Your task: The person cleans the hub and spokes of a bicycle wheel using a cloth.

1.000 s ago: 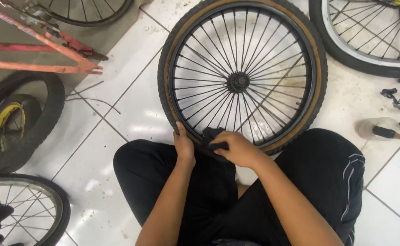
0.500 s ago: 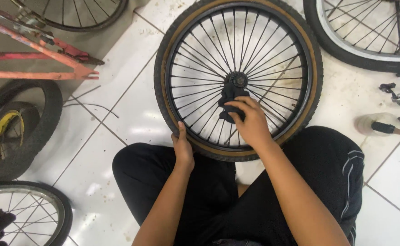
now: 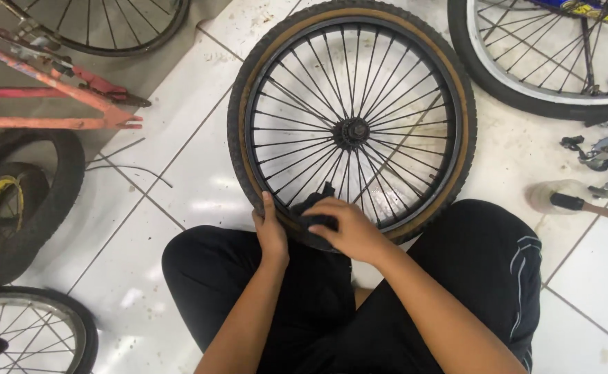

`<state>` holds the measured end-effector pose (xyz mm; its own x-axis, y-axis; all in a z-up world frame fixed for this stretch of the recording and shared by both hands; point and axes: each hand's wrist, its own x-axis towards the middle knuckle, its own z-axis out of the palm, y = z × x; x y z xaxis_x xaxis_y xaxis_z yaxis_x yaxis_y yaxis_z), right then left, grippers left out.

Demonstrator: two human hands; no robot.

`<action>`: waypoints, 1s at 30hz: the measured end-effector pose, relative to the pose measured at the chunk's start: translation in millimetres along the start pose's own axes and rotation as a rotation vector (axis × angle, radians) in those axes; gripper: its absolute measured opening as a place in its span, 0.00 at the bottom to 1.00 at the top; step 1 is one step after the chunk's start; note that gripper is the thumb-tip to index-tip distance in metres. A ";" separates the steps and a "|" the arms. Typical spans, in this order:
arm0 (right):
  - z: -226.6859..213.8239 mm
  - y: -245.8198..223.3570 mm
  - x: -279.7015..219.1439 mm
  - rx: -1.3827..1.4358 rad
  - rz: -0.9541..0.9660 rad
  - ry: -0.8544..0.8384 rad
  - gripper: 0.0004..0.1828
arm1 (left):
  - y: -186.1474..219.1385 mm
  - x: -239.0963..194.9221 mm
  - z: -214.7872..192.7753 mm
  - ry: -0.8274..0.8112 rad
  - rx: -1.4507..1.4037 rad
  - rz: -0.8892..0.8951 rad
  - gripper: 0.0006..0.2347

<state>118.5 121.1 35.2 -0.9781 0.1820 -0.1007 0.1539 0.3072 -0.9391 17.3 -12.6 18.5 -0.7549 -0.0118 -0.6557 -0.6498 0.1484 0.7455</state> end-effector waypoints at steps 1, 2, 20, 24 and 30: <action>-0.9 1.2 -1.7 0.002 0.003 0.002 0.16 | 0.3 -0.5 0.6 -0.001 0.004 -0.001 0.47; -3.2 3.1 -1.4 -0.053 0.062 -0.072 0.16 | 1.6 -0.1 2.7 0.009 -0.001 0.003 0.46; -38.0 48.3 17.0 -0.501 -0.066 0.434 0.20 | -15.7 18.1 -4.3 0.054 0.049 0.125 0.39; -38.9 -1.8 -6.7 -0.466 0.181 0.054 0.19 | -2.6 16.7 -0.2 0.099 0.115 0.124 0.38; -32.7 -21.5 -9.3 -0.134 0.237 -0.127 0.17 | -14.6 17.2 -0.2 0.213 -0.033 0.116 0.38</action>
<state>128.9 143.4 67.0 -0.9211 0.1476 -0.3601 0.3888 0.3921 -0.8337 13.8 -15.2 -3.6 -0.8239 -0.2057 -0.5280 -0.5577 0.1289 0.8200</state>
